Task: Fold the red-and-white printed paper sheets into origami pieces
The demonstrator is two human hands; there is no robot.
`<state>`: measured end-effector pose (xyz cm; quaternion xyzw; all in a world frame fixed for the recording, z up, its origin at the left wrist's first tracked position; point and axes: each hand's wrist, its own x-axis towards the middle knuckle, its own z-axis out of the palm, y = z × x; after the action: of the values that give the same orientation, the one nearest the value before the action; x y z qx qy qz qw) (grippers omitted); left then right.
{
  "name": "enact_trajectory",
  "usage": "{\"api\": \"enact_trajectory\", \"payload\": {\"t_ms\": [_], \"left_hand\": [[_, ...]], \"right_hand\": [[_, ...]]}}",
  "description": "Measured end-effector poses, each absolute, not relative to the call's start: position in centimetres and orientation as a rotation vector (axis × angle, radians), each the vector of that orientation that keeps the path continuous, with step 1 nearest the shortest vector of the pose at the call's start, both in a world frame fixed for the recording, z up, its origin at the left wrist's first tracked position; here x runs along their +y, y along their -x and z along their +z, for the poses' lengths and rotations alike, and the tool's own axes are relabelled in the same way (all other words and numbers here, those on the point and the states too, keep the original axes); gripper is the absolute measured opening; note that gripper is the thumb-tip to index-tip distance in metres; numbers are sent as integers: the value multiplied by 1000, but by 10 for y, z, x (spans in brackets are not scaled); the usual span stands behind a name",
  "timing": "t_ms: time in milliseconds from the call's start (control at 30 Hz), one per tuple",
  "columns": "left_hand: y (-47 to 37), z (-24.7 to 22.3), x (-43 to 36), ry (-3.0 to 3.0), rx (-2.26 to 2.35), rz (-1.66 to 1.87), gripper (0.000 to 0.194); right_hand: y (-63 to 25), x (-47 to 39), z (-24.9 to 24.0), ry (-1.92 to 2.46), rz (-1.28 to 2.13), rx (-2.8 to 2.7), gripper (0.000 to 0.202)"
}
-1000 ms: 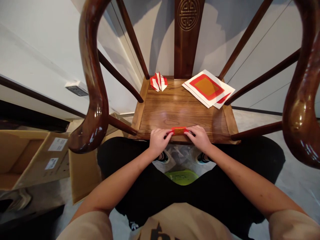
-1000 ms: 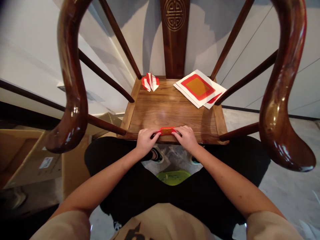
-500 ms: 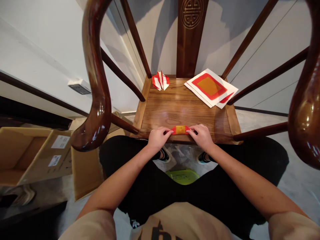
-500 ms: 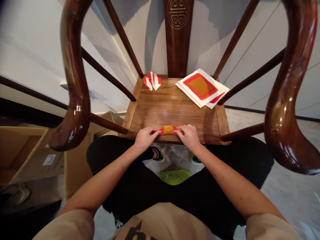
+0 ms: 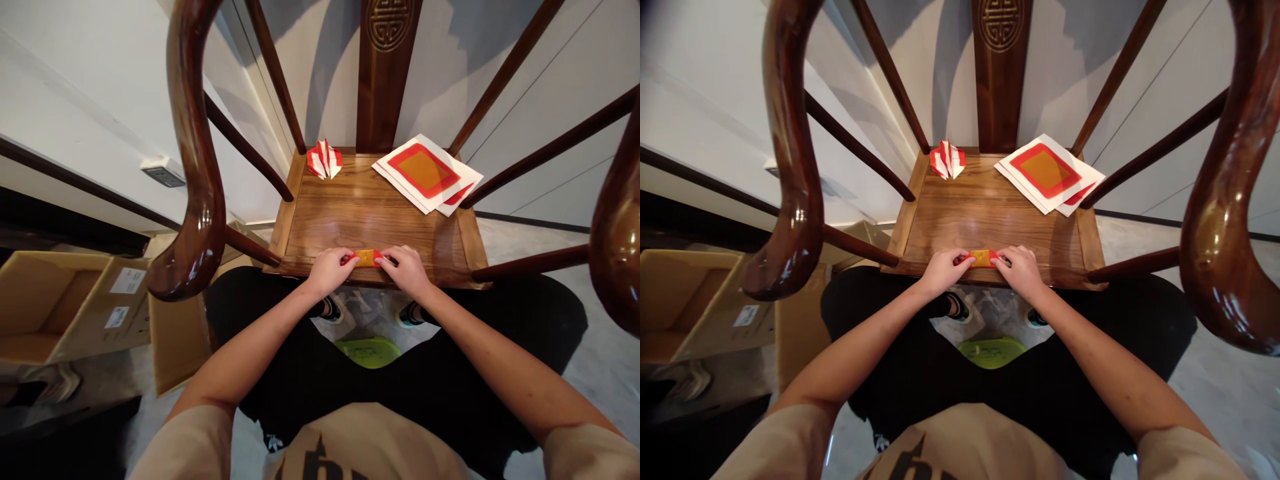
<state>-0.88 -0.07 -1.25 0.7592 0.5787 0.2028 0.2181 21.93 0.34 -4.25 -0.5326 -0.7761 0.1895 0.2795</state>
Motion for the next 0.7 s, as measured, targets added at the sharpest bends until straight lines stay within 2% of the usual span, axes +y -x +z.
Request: {"api": "enact_trajectory", "payload": {"t_ms": [200, 333, 700], "left_hand": [[17, -15, -9, -2436, 1329, 476, 13], [18, -24, -21, -2616, 1291, 423, 15], [14, -26, -28, -2524, 1408, 633, 16]], "right_hand": [[-227, -5, -41, 1184, 429, -2292, 17], [-227, -9, -42, 1124, 322, -2373, 15], [-225, -9, -38, 1140, 395, -2357, 16]]}}
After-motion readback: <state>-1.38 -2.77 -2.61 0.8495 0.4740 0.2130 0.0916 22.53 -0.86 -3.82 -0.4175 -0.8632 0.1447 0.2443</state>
